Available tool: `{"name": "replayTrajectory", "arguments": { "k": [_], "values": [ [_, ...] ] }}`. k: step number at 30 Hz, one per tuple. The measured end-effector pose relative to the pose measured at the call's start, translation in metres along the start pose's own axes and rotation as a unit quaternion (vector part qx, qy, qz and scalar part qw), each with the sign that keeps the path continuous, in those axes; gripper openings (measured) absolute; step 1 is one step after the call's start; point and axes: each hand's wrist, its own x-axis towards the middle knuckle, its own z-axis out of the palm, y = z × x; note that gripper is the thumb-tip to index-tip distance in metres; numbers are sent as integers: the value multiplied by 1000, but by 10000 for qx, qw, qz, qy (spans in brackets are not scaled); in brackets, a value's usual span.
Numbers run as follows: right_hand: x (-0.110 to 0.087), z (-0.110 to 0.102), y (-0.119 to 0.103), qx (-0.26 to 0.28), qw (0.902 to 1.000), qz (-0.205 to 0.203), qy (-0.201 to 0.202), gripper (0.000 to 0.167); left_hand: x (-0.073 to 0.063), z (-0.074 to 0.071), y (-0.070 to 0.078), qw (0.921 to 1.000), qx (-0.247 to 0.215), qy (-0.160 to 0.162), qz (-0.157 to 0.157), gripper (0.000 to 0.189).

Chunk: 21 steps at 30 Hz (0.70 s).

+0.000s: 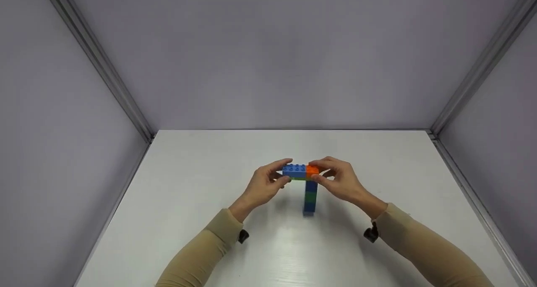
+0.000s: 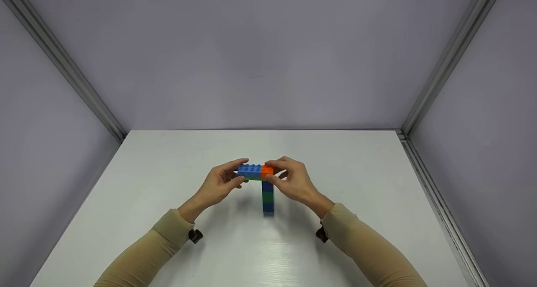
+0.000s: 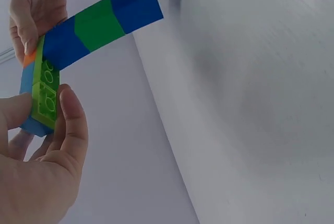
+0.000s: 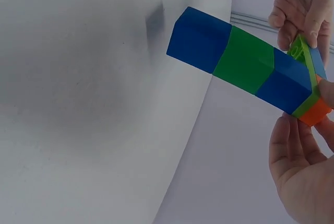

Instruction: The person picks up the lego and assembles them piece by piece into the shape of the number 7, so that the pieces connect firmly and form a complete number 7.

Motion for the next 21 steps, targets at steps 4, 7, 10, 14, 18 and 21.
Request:
{"name": "replayTrajectory", "arguments": {
  "k": [4, 7, 10, 14, 18, 21],
  "values": [
    [2, -2, 1, 381, 9992, 115, 7, 38, 1, 0, -2, 9996, 11, 237, 179, 45],
    [3, -1, 1, 596, 9978, 290, 16, 40, 4, 0, -1, 9987, -205, 378, 256, 40],
    [2, 1, 2, 802, 9949, 612, 64, 43, 6, 0, 0, 9979, -395, 475, 190, 36],
    [-1, 4, 3, 1081, 9903, 875, 47, 50, 8, -1, 1, 9963, -609, 602, -53, 33],
    [-6, 8, 5, 1353, 9852, 1047, -93, 61, 11, -2, 2, 9929, -889, 750, -267, 34],
    [-12, 11, 7, 1438, 9828, 1129, -251, 73, 14, -4, 1, 9900, -1045, 867, -375, 37]
  ]
}}
